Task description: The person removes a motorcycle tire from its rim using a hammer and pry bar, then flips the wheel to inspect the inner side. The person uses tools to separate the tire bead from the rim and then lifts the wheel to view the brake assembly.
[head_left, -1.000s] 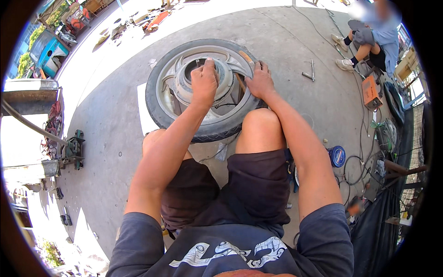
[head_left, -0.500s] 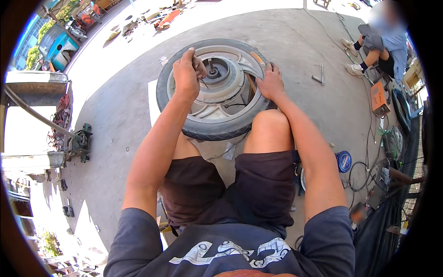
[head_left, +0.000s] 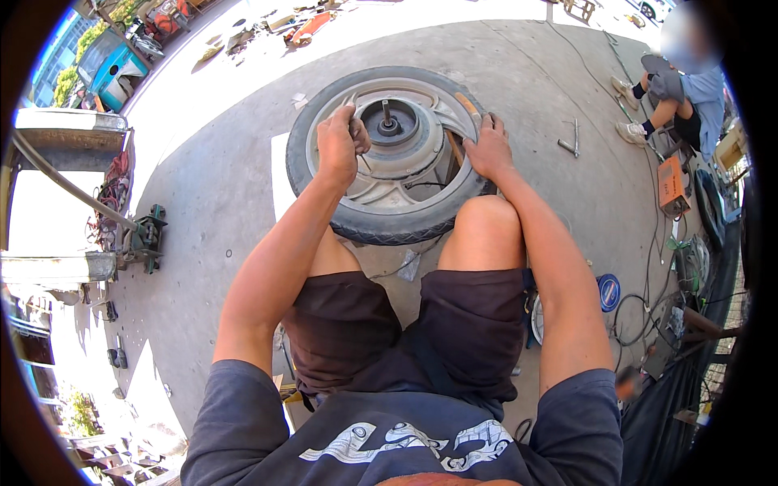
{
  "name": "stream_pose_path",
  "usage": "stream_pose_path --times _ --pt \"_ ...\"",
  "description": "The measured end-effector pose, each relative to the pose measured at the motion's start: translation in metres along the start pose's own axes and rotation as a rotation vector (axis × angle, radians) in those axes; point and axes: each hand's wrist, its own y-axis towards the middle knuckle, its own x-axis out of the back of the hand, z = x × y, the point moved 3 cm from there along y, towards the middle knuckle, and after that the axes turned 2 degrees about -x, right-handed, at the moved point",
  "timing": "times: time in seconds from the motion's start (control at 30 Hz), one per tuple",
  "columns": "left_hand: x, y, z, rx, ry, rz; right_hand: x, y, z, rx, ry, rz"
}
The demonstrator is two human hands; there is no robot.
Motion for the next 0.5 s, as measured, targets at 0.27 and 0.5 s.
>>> stream_pose_path --times 0.27,0.5 --pt "0.006 -0.0016 0.001 -0.01 0.001 -0.006 -0.0013 -0.0015 0.0012 0.026 0.005 -0.006" --pt "0.0061 -0.0061 0.0051 -0.018 0.131 0.2 -0.0042 -0.0006 0.0002 0.013 0.01 0.01"
